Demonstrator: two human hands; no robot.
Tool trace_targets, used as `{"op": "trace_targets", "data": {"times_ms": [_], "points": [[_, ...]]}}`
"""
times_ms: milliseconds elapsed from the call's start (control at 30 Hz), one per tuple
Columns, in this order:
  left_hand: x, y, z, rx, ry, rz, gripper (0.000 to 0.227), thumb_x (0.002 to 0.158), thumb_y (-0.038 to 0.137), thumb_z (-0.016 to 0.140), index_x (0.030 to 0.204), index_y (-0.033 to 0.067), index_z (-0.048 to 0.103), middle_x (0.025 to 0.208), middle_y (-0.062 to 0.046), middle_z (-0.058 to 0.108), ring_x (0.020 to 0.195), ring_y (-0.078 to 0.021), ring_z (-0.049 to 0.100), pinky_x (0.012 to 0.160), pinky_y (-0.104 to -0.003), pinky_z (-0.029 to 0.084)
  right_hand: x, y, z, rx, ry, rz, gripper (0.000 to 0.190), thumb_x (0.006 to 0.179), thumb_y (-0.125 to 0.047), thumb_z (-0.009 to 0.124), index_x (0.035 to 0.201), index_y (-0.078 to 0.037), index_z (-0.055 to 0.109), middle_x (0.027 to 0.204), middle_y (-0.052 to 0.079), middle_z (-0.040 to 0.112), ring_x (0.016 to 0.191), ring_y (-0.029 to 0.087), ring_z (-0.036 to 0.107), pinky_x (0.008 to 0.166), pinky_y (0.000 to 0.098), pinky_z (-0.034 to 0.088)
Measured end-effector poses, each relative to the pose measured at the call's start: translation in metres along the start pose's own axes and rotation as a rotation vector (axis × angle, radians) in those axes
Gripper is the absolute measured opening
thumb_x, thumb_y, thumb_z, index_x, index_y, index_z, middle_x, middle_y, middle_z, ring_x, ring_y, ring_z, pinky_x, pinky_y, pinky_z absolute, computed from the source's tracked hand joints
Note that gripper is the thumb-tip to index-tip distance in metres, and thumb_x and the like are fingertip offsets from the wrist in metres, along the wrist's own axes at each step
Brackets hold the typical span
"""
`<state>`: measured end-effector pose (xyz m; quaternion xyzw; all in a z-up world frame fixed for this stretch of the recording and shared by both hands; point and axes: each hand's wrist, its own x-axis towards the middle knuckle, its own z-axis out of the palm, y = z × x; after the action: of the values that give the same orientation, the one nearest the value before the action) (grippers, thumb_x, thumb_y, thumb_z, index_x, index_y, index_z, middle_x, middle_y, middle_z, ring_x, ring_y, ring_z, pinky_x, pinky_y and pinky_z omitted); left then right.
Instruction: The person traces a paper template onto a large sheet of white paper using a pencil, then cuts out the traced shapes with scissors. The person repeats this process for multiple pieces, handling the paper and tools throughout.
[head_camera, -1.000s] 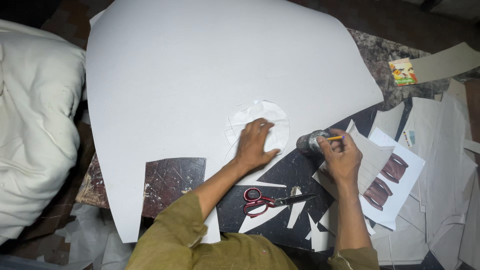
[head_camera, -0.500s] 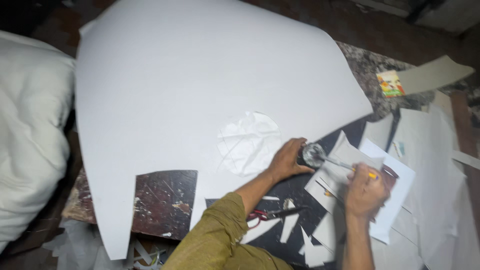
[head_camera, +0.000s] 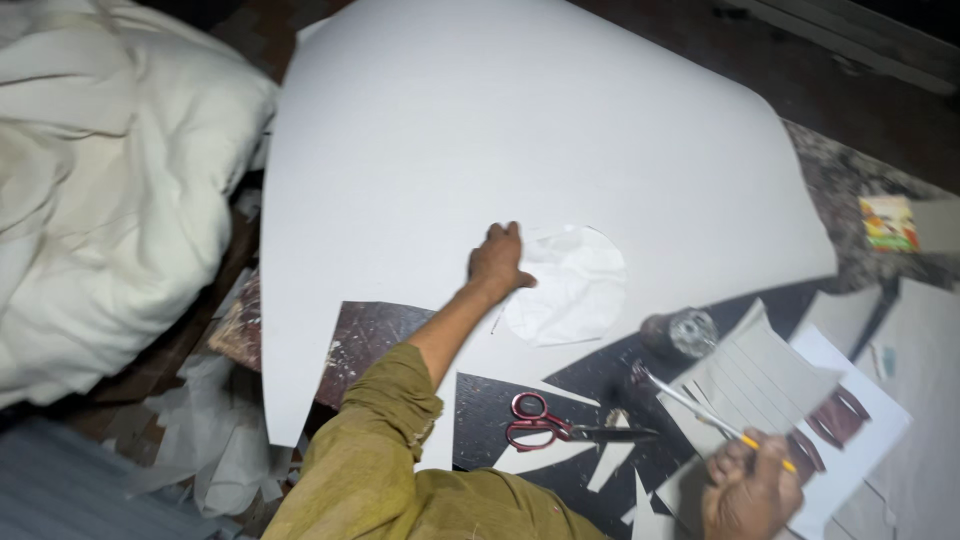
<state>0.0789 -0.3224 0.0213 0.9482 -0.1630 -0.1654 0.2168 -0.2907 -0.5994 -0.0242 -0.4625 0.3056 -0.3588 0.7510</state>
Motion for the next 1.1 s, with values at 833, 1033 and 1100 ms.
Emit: {"op": "trace_targets", "data": {"times_ms": [833,1033,1100], "points": [[-0.123,-0.098,0.041,0.023,0.139,0.901,0.018,0.090,0.011,0.060,0.103,0.0173,0.070,0.134,-0.005,0.066,0.136,-0.0291,0.045,0.119,-0.055,0.020,-0.045,0.031,0.194,-0.760,-0.384,-0.312,0.025,0.103,-0.019,0.060,0.108,0.002,0.073,0.079,0.009,0.074,0.067,0.010,0.069,0.056,0.0242,0.055],[-0.158,-0.131,0.054,-0.012,0.051,0.630,0.020,0.074,0.003,0.055,0.076,0.0172,0.068,0.081,-0.001,0.071,0.082,-0.0201,0.066,0.077,-0.044,0.054,-0.034,0.061,0.275,-0.933,-0.663,-0.464,0.019,0.103,-0.015,0.060,0.104,-0.002,0.074,0.071,0.006,0.072,0.057,0.013,0.067,0.047,0.0278,0.050],[-0.159,-0.142,0.044,-0.018,-0.049,0.395,0.014,0.071,0.007,0.056,0.067,0.0168,0.065,0.062,0.000,0.063,0.059,-0.0173,0.059,0.056,-0.038,0.054,-0.042,0.056,0.283,-1.085,-0.830,-0.404,0.019,0.104,-0.015,0.060,0.101,-0.003,0.075,0.066,0.009,0.070,0.048,0.019,0.060,0.040,0.0333,0.043]]}}
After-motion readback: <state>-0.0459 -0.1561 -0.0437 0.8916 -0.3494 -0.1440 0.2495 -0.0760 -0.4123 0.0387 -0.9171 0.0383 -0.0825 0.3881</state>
